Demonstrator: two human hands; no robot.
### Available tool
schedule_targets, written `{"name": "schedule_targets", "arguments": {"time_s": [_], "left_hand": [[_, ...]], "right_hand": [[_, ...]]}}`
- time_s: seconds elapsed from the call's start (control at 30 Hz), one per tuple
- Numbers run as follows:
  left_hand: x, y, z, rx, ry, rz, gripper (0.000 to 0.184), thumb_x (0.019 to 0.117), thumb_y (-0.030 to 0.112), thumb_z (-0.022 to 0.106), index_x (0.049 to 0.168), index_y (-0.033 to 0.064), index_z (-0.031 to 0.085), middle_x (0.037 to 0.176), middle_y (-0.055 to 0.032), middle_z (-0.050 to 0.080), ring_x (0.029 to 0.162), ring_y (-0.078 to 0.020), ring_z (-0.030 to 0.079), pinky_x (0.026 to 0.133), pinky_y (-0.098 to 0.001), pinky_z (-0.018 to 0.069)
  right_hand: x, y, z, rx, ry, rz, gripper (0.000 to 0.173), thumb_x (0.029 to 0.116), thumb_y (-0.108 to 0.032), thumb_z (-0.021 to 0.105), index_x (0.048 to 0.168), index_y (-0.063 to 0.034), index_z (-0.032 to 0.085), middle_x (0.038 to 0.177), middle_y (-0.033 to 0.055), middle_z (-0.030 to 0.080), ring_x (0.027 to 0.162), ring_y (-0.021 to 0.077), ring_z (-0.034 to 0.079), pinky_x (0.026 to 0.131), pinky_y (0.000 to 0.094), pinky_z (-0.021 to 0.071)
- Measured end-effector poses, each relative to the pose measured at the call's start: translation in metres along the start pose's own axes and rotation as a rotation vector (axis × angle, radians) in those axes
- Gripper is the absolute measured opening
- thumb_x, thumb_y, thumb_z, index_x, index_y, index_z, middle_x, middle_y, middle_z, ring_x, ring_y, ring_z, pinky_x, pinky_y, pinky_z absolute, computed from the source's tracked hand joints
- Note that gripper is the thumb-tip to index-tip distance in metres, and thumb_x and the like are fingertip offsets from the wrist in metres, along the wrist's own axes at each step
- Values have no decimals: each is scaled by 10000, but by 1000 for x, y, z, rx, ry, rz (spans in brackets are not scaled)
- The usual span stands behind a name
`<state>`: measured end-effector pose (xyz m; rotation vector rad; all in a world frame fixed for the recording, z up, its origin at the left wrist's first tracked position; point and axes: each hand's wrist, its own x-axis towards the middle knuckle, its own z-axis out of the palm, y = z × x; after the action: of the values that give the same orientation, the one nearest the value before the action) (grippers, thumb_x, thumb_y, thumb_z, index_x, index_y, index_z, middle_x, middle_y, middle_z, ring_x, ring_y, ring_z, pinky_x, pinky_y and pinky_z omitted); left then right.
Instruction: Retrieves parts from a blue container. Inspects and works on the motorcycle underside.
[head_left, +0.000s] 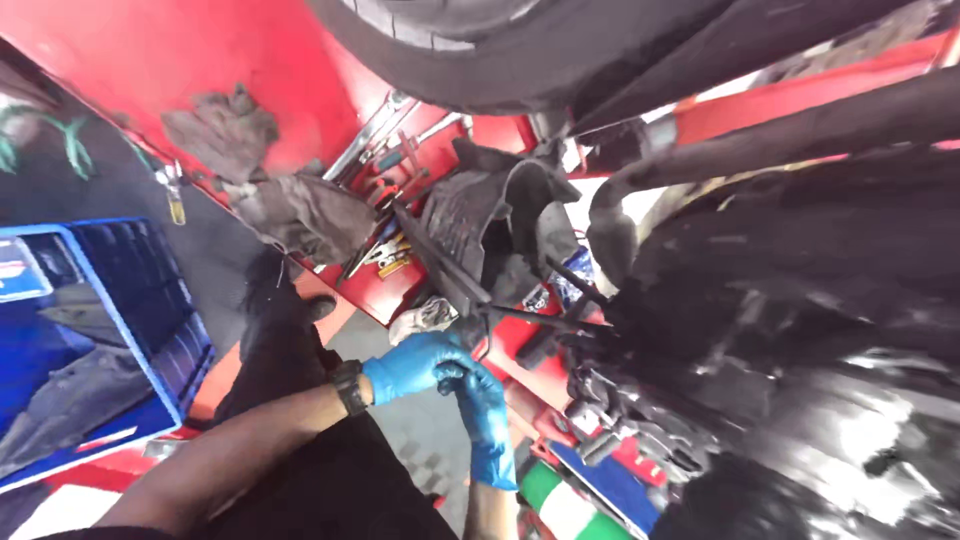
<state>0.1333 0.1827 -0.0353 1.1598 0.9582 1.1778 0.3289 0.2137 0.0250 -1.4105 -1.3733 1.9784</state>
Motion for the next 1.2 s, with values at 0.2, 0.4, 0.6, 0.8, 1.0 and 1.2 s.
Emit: {"name": "schedule_targets", "arguments": {"time_s": [0.2, 0.4, 0.6, 0.8, 1.0, 1.2], "left_hand": [[2, 17, -3, 45, -14, -30, 132, 925, 134, 730, 1017, 52, 777, 1043, -102, 731, 1014, -195, 687, 955, -382, 548], [13, 17, 1, 135, -78, -70, 172, 902, 172, 767, 1021, 49, 753, 1077, -113, 716, 1031, -218, 679, 960, -409, 546], [20, 18, 7, 189, -65, 31, 114, 874, 154, 783, 961, 80, 777, 1030, -92, 726, 1012, -207, 683, 940, -399, 553], [36, 47, -9, 240, -262, 44, 209, 845, 228, 826, 1014, 111, 793, 1169, -83, 714, 1163, -210, 639, 1035, -422, 508], [112, 70, -69, 492, 87, -478, 725, 964, 510, 634, 1507, 59, 467, 1369, -168, 622, 1230, -292, 629, 1051, -507, 513], [154, 41, -78, 728, 267, -491, 977, 920, 559, 687, 1599, 3, 257, 1543, -274, 439, 1421, -406, 453, 1169, -578, 376]], "right_hand": [[-5, 10, 17, 227, 168, 59, 230, 991, -296, 616, 890, -140, 751, 802, 30, 746, 661, 115, 694, 605, 283, 592], [-10, -3, 26, 203, 284, 41, 296, 1045, -134, 480, 924, -28, 729, 809, 96, 753, 670, 169, 718, 623, 331, 619], [-13, -2, 25, 411, 354, 92, 169, 973, -131, 579, 931, -42, 716, 863, 96, 753, 730, 159, 720, 683, 319, 615], [-27, 11, 23, 695, 333, -35, 141, 895, -132, 729, 1031, -97, 719, 931, 63, 738, 771, 128, 704, 714, 283, 610], [-42, -25, 35, 668, 512, -102, 367, 981, -20, 499, 1340, -17, 576, 1017, 38, 697, 803, 83, 651, 728, 254, 569], [-47, 20, 32, 774, 585, -217, 229, 994, -7, 556, 1198, 10, 660, 1028, 73, 724, 868, 139, 699, 826, 319, 603]]}}
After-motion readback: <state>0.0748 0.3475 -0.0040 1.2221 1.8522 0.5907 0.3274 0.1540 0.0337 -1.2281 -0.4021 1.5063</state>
